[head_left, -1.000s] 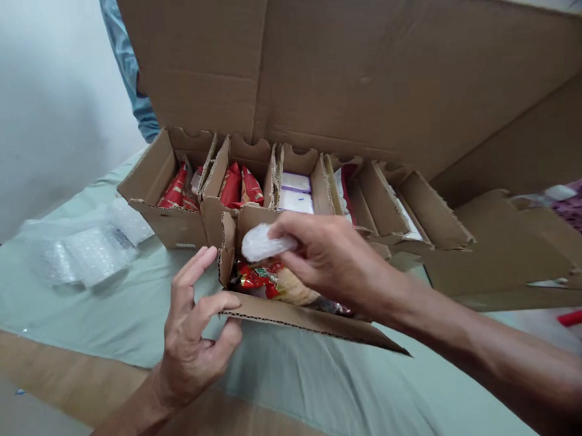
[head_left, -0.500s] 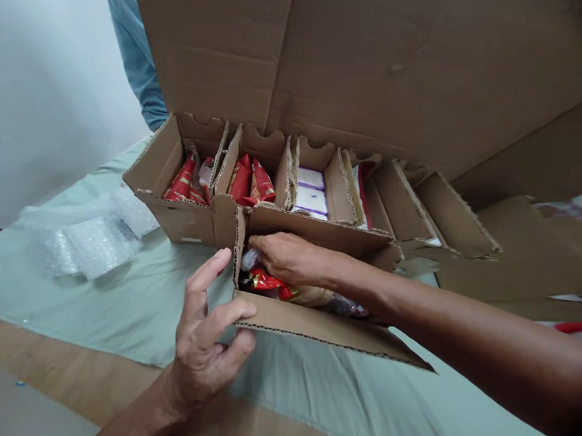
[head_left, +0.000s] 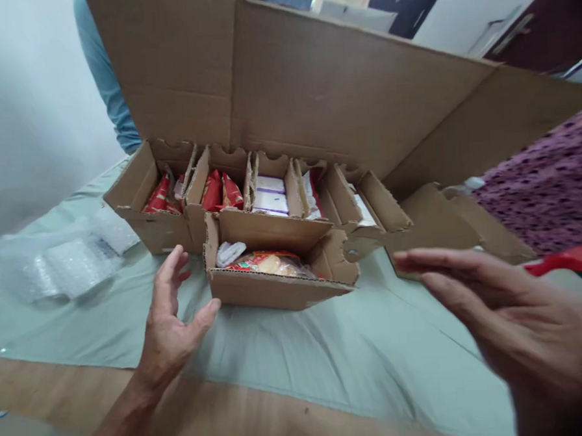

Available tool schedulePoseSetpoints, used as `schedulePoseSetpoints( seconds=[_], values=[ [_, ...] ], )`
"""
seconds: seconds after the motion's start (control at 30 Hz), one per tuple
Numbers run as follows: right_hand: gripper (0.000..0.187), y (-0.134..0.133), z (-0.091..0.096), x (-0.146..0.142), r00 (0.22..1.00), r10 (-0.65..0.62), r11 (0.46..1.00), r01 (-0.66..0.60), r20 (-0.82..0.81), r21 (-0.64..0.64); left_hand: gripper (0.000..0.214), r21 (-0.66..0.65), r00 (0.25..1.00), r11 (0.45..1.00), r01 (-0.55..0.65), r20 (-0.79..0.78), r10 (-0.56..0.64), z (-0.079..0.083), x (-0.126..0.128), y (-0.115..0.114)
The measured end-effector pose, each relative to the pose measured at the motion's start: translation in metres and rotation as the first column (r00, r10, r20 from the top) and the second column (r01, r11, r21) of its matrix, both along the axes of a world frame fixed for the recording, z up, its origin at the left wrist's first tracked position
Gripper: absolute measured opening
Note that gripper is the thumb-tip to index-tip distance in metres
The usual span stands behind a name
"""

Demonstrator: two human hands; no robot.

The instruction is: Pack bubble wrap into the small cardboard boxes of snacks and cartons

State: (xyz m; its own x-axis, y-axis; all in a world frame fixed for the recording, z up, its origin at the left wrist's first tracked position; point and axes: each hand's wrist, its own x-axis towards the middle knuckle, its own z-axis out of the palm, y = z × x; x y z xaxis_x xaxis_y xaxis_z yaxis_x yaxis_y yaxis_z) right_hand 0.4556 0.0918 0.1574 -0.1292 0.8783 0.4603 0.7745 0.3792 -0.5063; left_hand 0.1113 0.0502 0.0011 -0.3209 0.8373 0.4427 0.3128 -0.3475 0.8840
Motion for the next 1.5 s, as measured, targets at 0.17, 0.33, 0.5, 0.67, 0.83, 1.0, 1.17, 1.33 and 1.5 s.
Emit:
schedulePoseSetpoints(
  seconds=[0.17, 0.33, 0.5, 0.67, 0.83, 1.0, 1.17, 1.33, 1.5],
  values=[
    [0.061, -0.011, -0.1, 0.004, 0.96, 0.063, 0.958, -0.135, -0.273, -0.253, 0.106, -0.158, 0.976, 0.976, 0.15, 0.181, -0.121, -0.015, 0.004, 0.021],
    [0.072, 0.013, -0.151, -0.047, 0.873, 0.127, 0.924, -0.277, -0.471, -0.265, 0.101, -0.268, 0.973, 0.943, 0.195, 0.176, -0.15, -0.018, 0.013, 0.037],
    [0.06, -0.02, -0.15, -0.046, 0.867, 0.112, 0.95, -0.236, -0.485, -0.203, 0.087, -0.332, 0.991, 0.936, 0.112, 0.102, -0.083, -0.013, 0.029, 0.005],
    [0.049, -0.082, -0.136, -0.029, 0.877, 0.075, 0.963, -0.187, -0.475, -0.193, 0.064, -0.375, 0.996, 0.924, 0.074, -0.01, -0.084, -0.004, 0.035, -0.056],
    [0.068, -0.075, -0.121, -0.053, 0.848, 0.136, 0.95, -0.258, -0.512, -0.174, 0.071, -0.361, 0.997, 0.932, -0.026, 0.062, 0.052, 0.012, 0.018, -0.059],
    [0.05, -0.078, -0.12, -0.02, 0.872, 0.044, 0.981, -0.131, -0.488, -0.145, 0.084, -0.275, 0.994, 0.956, 0.103, 0.047, -0.094, 0.021, 0.055, -0.055],
    [0.039, -0.112, -0.13, 0.002, 0.888, 0.042, 0.976, -0.135, -0.458, -0.172, 0.074, -0.317, 0.989, 0.939, 0.135, -0.008, -0.145, 0.017, 0.07, -0.073],
    [0.045, -0.1, -0.139, -0.011, 0.864, 0.014, 0.971, -0.131, -0.503, -0.199, 0.067, -0.326, 0.991, 0.936, 0.133, 0.029, -0.131, 0.01, 0.064, -0.078],
    [0.059, -0.092, -0.156, 0.006, 0.842, -0.026, 0.964, -0.121, -0.539, -0.235, 0.083, -0.365, 0.99, 0.92, 0.14, 0.044, -0.133, -0.005, 0.079, -0.086]
  ],
)
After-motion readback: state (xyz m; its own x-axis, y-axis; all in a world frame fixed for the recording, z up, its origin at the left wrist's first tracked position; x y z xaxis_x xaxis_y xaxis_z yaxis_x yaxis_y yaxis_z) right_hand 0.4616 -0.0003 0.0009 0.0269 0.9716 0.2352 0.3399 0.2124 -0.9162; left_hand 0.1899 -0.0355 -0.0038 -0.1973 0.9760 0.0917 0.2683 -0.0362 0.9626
